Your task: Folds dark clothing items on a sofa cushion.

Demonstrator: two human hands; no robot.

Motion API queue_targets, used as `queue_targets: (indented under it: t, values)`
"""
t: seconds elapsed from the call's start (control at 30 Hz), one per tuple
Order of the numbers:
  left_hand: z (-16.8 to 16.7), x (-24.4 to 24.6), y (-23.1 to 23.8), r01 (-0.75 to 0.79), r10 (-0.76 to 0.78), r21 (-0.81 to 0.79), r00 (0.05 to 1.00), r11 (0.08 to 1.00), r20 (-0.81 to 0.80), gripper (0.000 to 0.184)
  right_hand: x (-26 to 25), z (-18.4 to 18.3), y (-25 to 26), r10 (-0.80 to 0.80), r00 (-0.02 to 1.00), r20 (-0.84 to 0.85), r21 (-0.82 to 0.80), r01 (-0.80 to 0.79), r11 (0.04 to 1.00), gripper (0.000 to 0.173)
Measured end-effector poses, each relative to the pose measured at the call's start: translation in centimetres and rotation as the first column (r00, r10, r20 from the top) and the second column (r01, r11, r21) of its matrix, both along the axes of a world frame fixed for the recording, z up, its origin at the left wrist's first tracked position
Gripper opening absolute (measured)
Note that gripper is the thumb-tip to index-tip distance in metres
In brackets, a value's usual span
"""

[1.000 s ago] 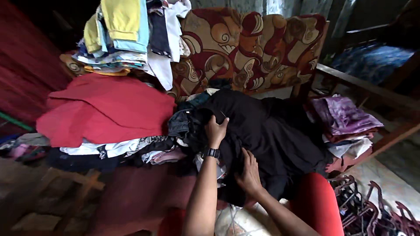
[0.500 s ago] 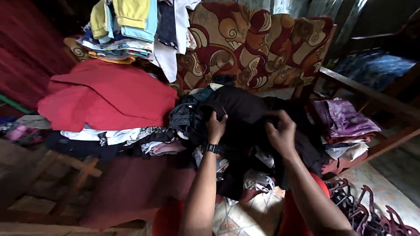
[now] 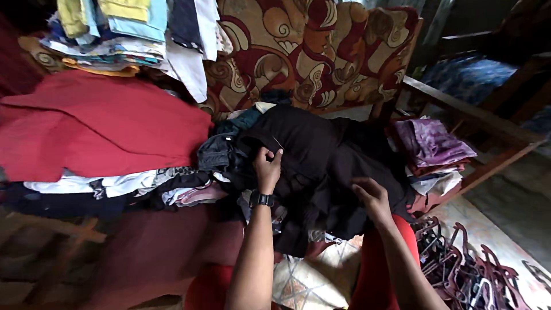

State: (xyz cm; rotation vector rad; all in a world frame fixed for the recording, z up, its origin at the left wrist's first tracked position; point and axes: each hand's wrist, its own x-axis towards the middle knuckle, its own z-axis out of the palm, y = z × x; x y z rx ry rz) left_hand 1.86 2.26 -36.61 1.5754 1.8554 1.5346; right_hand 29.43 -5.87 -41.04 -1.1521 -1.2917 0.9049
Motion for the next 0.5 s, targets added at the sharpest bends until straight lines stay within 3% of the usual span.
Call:
queue_targets:
  t: [0.03,0.07,0.17,0.2,0.27,0.37,0.5]
  values:
    - [-0.1,0.0,0.0,0.001,-0.001,0.015,1.000,1.000,-0.002,0.034,0.3,-1.1,-1.1,-0.052,0.997,0.056,-0.014,0.053,0.998,0.027]
    - [-0.1,-0.1,0.0,-0.001,0.001,0.021,1.000,1.000,-0.007,0.034,0.4,-2.3,-2.2,-0.052,0.989,0.138,-0.029,0.057,0.998,0.043]
    - [-0.3,-0.3,-0.1,0.009,-0.009,0.031,1.000,0.999,-0.019,0.033,0.0,-5.8,-4.3,0.037,0.882,0.470,-0.078,0.000,0.997,0.109]
    - [-0.4,-0.3,0.0,0.010,-0.010,0.037,1.000,0.999,-0.023,0.033,-0.5,-6.9,-4.6,0.054,0.823,0.566,-0.096,0.001,0.995,0.124]
    - [-0.5,-0.4,-0.1,0.007,-0.006,0.037,1.000,0.999,-0.026,0.033,-1.3,-8.7,-4.8,0.074,0.724,0.686,-0.111,0.004,0.994,0.134]
    - [-0.4,-0.2,-0.1,-0.001,0.001,0.030,1.000,1.000,-0.007,0.033,-1.5,-9.3,-4.5,0.029,0.732,0.681,-0.068,0.024,0.997,0.112]
    - [-0.2,-0.2,-0.1,0.010,-0.010,0.032,1.000,0.999,-0.002,0.032,1.7,-5.2,-4.3,0.027,0.927,0.375,-0.017,-0.022,1.000,0.043]
